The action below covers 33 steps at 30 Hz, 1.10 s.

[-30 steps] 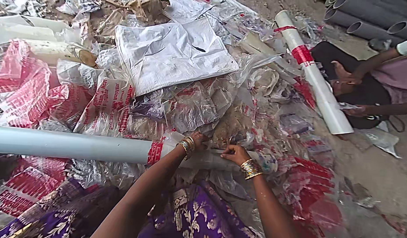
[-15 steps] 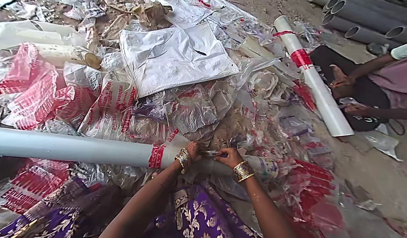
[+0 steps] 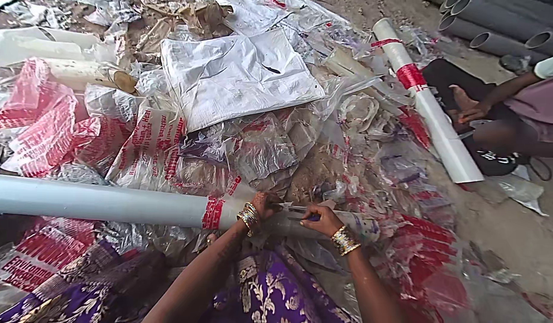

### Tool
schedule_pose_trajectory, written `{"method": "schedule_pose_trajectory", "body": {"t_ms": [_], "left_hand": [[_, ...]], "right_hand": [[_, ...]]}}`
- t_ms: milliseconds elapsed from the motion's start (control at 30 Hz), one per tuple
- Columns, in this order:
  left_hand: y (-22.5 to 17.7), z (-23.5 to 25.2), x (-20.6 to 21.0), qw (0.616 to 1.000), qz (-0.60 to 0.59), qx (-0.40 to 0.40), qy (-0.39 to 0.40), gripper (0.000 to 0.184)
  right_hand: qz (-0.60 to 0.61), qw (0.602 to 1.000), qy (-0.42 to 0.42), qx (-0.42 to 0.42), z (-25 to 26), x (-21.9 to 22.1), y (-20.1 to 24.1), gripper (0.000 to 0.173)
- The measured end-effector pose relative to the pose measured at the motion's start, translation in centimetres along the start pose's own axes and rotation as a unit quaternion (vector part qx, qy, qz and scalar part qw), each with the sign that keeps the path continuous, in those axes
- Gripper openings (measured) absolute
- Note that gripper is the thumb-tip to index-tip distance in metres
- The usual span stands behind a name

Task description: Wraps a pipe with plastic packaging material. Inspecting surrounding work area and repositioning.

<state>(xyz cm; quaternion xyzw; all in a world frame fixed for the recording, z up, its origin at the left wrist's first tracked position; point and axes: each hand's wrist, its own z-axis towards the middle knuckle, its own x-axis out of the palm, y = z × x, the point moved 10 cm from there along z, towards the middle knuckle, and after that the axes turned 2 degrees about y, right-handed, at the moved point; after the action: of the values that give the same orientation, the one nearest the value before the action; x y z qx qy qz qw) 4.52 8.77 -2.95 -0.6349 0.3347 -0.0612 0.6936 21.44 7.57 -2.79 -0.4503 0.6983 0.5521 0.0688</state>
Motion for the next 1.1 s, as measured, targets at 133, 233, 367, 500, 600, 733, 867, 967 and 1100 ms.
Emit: {"method": "schedule_pose_trajectory", "body": {"t_ms": [133,233,367,500,600,733,867,967,1100], "left_hand": [[-0.2,-0.3,-0.1,1.0,0.002,0.013,-0.012,0.019],[-0.3,-0.6,-0.1,0.999,0.001,0.033,-0.031,0.017],[-0.5,-0.9,-0.1,0.997,-0.001,0.056,-0.052,0.015],[-0.6,-1.2,0.0,0.995,-0.002,0.074,-0.068,0.013],[-0.7,-1.4,0.0,0.993,0.0,0.085,-0.076,0.012],[-0.3,-1.6,0.1,0.995,-0.011,0.068,-0.077,0.012],[-0.2,-1.7,0.3,0.995,-0.017,0.065,-0.076,0.013],[-0.5,-1.7,0.1,0.995,-0.02,0.068,-0.075,0.013],[-0.4,-1.7,0.2,0.994,-0.023,0.073,-0.08,0.012]], "right_hand": [[-0.081,0.996,0.038,0.017,1.9,0.6,0.4,0.031],[-0.082,0.994,0.069,0.006,2.7,0.6,0.2,0.032],[-0.046,0.997,0.064,-0.02,2.5,0.5,-0.3,0.031],[-0.083,0.993,0.081,0.006,3.0,1.2,-0.2,0.032],[-0.099,0.99,0.098,0.011,3.5,1.2,0.1,0.032],[-0.086,0.99,0.114,-0.012,3.6,1.2,0.5,0.031],[-0.016,0.995,0.089,-0.05,3.2,1.2,0.2,0.028],[0.043,0.994,0.084,-0.057,3.1,1.3,0.0,0.024],[-0.006,0.994,0.107,-0.02,3.9,2.2,0.1,0.026]]}}
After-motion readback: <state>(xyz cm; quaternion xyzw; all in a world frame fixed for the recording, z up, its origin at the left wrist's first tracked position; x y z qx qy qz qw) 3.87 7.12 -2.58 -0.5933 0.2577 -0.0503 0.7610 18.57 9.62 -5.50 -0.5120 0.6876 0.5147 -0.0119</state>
